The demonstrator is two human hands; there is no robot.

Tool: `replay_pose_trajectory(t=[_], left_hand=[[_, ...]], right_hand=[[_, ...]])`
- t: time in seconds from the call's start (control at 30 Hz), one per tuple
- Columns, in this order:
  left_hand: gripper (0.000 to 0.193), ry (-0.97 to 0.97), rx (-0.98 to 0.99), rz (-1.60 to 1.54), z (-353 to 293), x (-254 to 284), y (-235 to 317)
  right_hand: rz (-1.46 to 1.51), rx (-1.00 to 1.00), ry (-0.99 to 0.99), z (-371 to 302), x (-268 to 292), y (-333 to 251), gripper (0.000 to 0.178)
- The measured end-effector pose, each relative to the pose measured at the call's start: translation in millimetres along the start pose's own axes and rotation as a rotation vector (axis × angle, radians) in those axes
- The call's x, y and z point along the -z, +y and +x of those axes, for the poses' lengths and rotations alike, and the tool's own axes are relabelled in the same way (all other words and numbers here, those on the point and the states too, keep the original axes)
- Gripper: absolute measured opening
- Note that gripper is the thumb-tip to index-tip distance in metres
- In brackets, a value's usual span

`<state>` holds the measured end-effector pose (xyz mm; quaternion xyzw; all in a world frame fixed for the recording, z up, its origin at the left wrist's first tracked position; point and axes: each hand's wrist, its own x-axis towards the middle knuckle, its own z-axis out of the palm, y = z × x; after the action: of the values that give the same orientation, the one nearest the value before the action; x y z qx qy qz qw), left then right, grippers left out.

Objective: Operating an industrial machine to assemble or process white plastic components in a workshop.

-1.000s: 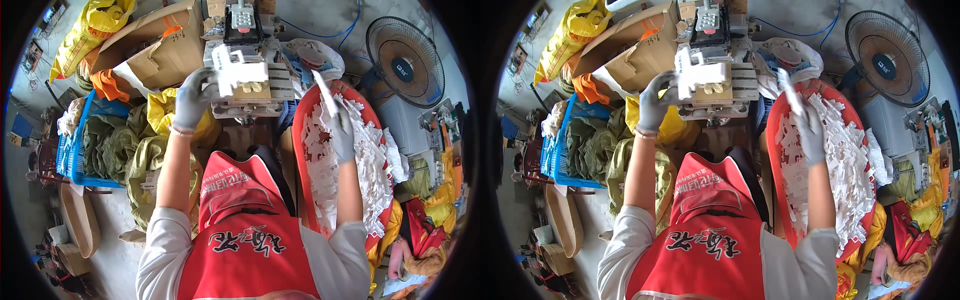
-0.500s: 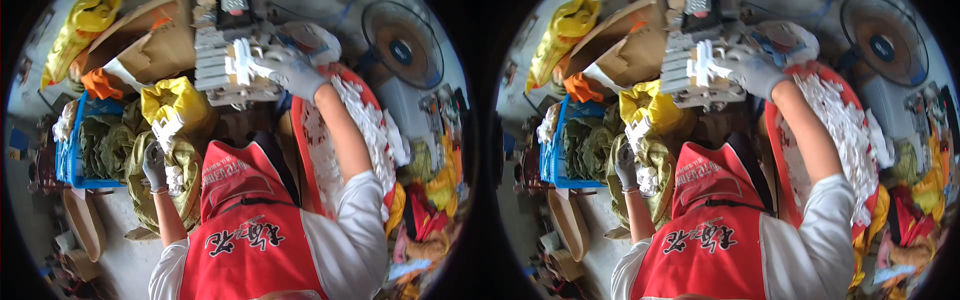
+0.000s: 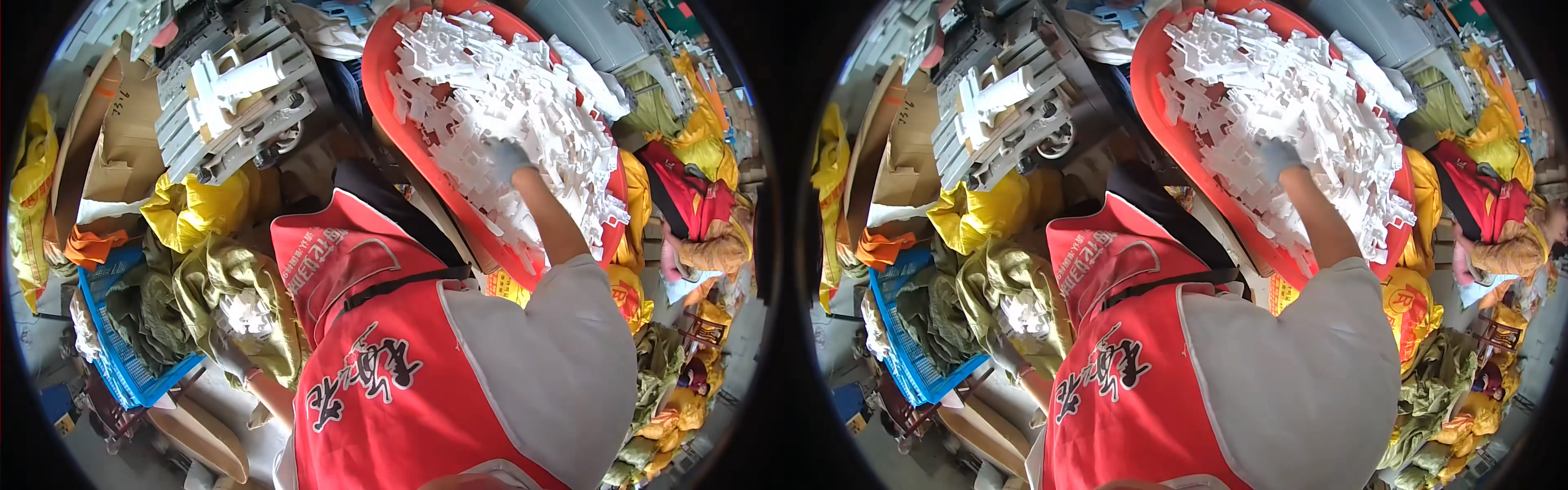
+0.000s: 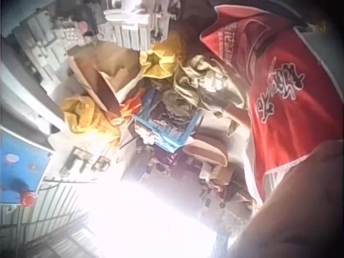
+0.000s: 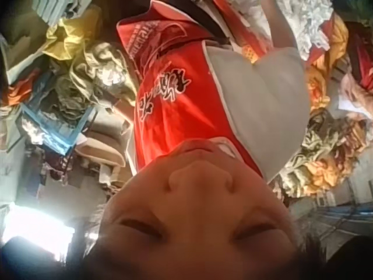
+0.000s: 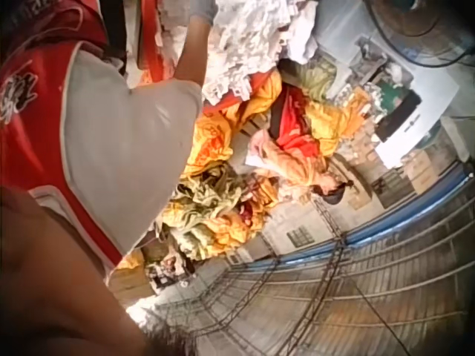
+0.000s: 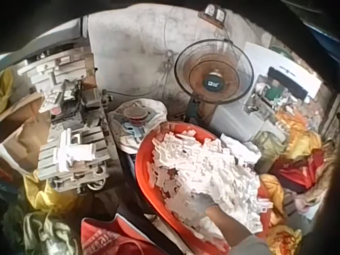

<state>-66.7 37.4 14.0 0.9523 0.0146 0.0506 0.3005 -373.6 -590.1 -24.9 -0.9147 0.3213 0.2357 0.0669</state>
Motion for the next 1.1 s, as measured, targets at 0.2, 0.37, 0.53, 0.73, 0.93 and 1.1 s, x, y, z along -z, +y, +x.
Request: replay_pose_trajectory(t=[0.2,0.37,0.53,0.73,0.93,1.1], left_hand=[[0.029,-0.161,-0.19,-0.1,4.4,-39.1,54.8],[0.026,-0.203,-0.357,-0.01,8.0,-45.4,73.7],[0.026,-0.191,-0.201,-0.126,9.7,-37.9,68.4],[0.023,-0.156,-0.215,-0.119,4.7,-37.2,87.2],[0.019,-0.056,-0.595,-0.205,34.2,-31.2,168.3],[0.02,0.013,-0.794,-0.259,55.7,-13.4,252.6]], right_hand=[[0.199,0.035,0.03,15.1,-29.2,-56.0,0.054],[0.305,-0.013,0.086,19.5,-0.3,-71.9,0.058],[0.881,0.029,0.505,-1.0,-12.3,-16.8,0.057],[0.551,0.01,0.285,-25.6,-64.1,35.4,0.055],[0.027,0.11,0.215,-45.9,-22.0,13.7,0.065],[-0.09,0.077,0.009,-41.5,-24.9,25.4,0.061]])
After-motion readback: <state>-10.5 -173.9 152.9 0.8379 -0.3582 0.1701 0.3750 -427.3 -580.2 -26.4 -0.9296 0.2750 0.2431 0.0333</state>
